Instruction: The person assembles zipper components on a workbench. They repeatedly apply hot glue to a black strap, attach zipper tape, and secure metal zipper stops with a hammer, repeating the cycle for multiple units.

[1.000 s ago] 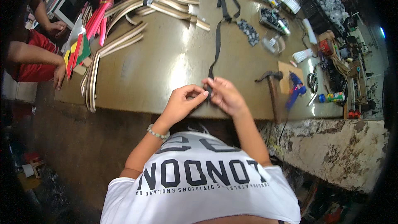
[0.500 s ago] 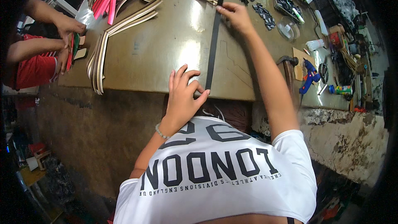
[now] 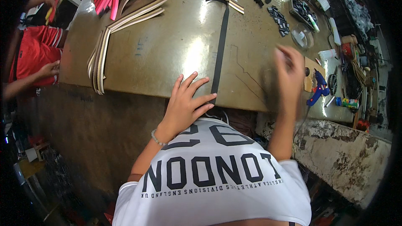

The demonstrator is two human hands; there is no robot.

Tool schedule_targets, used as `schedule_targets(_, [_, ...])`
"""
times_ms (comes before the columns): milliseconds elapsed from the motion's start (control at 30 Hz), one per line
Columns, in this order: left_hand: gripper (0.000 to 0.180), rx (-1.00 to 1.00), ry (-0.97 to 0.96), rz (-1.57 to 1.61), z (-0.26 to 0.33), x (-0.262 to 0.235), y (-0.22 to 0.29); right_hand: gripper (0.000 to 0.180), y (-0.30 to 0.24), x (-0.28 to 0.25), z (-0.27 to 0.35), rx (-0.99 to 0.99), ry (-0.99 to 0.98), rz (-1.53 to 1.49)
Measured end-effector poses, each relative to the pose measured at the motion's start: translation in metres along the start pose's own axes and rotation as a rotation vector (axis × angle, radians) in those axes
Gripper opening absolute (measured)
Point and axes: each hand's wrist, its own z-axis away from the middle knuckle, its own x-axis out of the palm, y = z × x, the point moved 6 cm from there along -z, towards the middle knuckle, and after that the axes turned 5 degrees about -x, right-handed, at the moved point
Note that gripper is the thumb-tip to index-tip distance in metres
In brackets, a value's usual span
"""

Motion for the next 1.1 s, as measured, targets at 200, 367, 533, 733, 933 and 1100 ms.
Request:
schedule_targets(200, [0.024, -0.004, 0.022, 0.01, 0.0, 0.002, -0.003, 0.062, 0.106, -0.165, 0.122, 0.509, 0.698, 0.733])
schedule_targets(367, [0.023, 0.006, 0.024, 0.008, -0.001, 0.0, -0.003, 0.052, 0.167, -0.155, 0.086, 0.432, 0.422, 0.104])
schedule_targets(533, [0.023, -0.006, 0.044, 0.018, 0.001, 0.002, -0.004, 0.041, 0.091, -0.093, 0.016, 0.358, 0.213, -0.136])
schedule_targets(733, [0.024, -0.018, 0.04, 0.038, 0.002, 0.002, -0.005, 0.041, -0.015, 0.022, -0.006, 0.022, -0.398, -0.172])
schedule_targets(933, [0.024, -0.029, 0.031, 0.047, 0.002, 0.002, -0.005, 0.049, -0.022, 0.045, -0.003, 0.034, -0.548, -0.278])
schedule_targets(1100, [0.024, -0.028, 0.031, 0.048, 0.002, 0.002, -0.005, 0.052, -0.019, 0.049, 0.0, -0.021, -0.559, -0.145])
